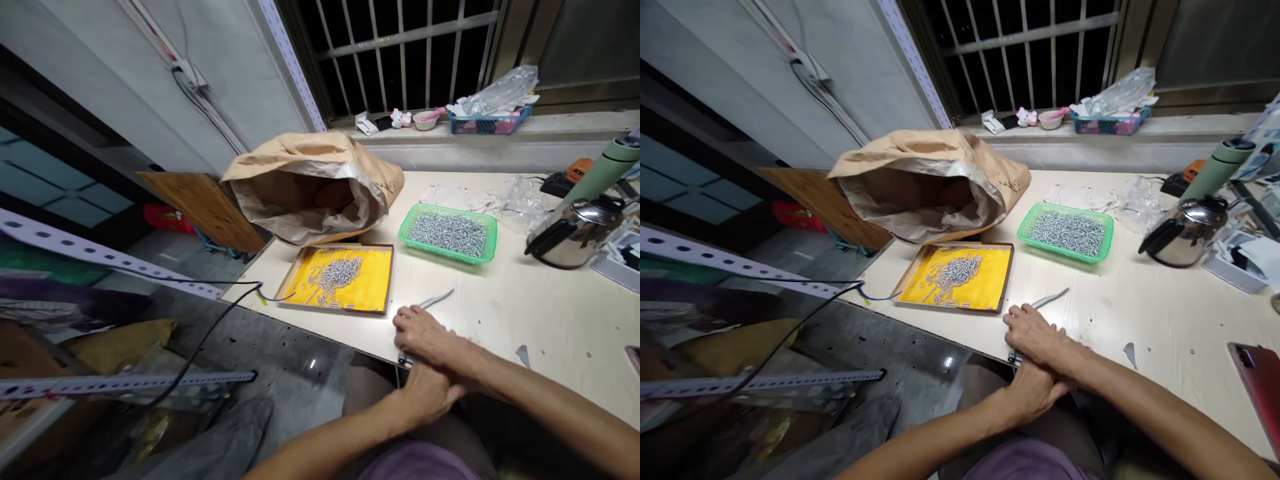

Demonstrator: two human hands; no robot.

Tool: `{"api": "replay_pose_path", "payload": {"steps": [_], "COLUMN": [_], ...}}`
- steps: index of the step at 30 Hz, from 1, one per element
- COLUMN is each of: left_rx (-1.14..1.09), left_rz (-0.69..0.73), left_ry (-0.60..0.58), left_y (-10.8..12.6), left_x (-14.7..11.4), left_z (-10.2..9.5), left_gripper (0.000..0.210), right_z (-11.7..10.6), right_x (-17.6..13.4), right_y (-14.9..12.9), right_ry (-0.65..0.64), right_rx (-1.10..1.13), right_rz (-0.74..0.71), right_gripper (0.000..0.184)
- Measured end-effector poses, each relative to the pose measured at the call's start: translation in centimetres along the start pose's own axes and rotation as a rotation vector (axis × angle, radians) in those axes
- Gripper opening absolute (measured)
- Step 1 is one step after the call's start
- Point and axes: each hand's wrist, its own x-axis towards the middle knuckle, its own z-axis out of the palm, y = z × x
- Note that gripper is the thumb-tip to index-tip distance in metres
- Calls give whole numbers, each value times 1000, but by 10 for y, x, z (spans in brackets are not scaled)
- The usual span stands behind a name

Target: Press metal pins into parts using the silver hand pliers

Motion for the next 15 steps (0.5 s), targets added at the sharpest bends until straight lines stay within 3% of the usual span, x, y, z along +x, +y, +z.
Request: {"api": "replay_pose_path", "payload": {"steps": [2, 5, 8, 10, 12, 15], "left_rx": [35, 104, 154, 194, 285, 408], "left_rz": [83, 360, 532, 460, 243, -184], "left_ry": [1, 79, 247, 384, 457, 482], "left_y": [-1, -10, -29, -50, -75, -118], "left_x": [-10, -31, -50, -53, -44, -13], "left_z": [8, 15, -3, -35, -77, -135], "left_gripper": [53, 41, 23, 19, 16, 22], "right_z": [6, 13, 11, -1, -20, -47], "right_x": [8, 13, 9, 2, -6, -20], "right_y": [-5, -4, 0, 8, 28, 78], "right_ry": [7, 84, 302, 528, 748, 939], "right_rx": [-29, 40, 261, 393, 421, 242], "right_rz": [-35, -103, -113, -43, 82, 335], "right_gripper": [13, 11, 11, 15, 18, 17]}}
